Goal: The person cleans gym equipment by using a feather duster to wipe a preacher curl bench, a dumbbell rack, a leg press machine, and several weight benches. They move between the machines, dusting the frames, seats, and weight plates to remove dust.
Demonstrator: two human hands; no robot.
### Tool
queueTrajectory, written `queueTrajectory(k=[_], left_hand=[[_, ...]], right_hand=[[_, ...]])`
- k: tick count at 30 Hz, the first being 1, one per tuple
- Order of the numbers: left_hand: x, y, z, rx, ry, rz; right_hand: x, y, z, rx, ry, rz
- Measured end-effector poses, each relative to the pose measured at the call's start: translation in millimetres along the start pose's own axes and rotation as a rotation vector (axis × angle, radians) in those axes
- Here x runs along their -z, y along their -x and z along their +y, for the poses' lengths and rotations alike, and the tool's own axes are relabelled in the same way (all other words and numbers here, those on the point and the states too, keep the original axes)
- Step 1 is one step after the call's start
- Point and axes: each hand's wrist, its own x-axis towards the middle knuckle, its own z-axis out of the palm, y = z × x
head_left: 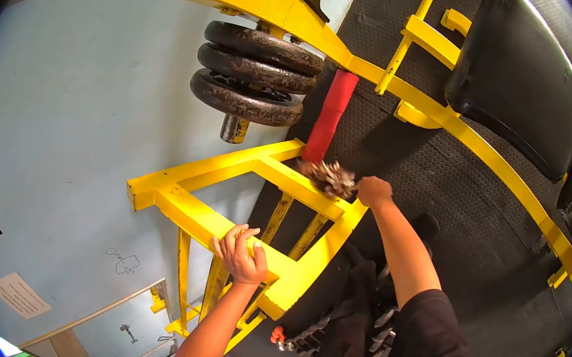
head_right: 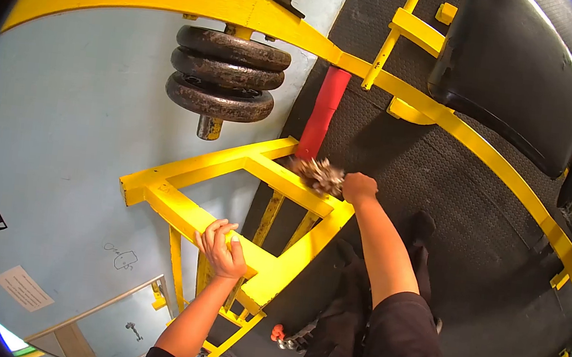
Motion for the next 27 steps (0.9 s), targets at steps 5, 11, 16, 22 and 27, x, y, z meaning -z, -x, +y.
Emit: queueTrajectory(k=[5, 11, 16, 22, 27], left_hand=[[1.2, -0.4, -2.7, -0.043, 0.026, 0.006], [4.4, 0.1, 2.6, -0.074, 0.024, 0.036], [3.4, 4.4, 1.5, -0.043, 0.037, 0.048], [3.7, 8.6, -2.6, -0.082, 0.101, 0.140], [1.0, 11.6, -6.4, -0.090, 0.152, 0.221]], right_hand=[[-12.1, 64.9, 57.8, -0.277, 0.123, 0.064], [-18.7, 183.5, 119.8, -0.318, -0.057, 0.138], [-59.1, 268.6, 156.5, -0.505, -0.192, 0.243], [-74.0, 377.6, 133.0, -0.710, -0.345, 0.309], [-96.3, 428.2, 92.8, -0.582, -0.363, 0.538]])
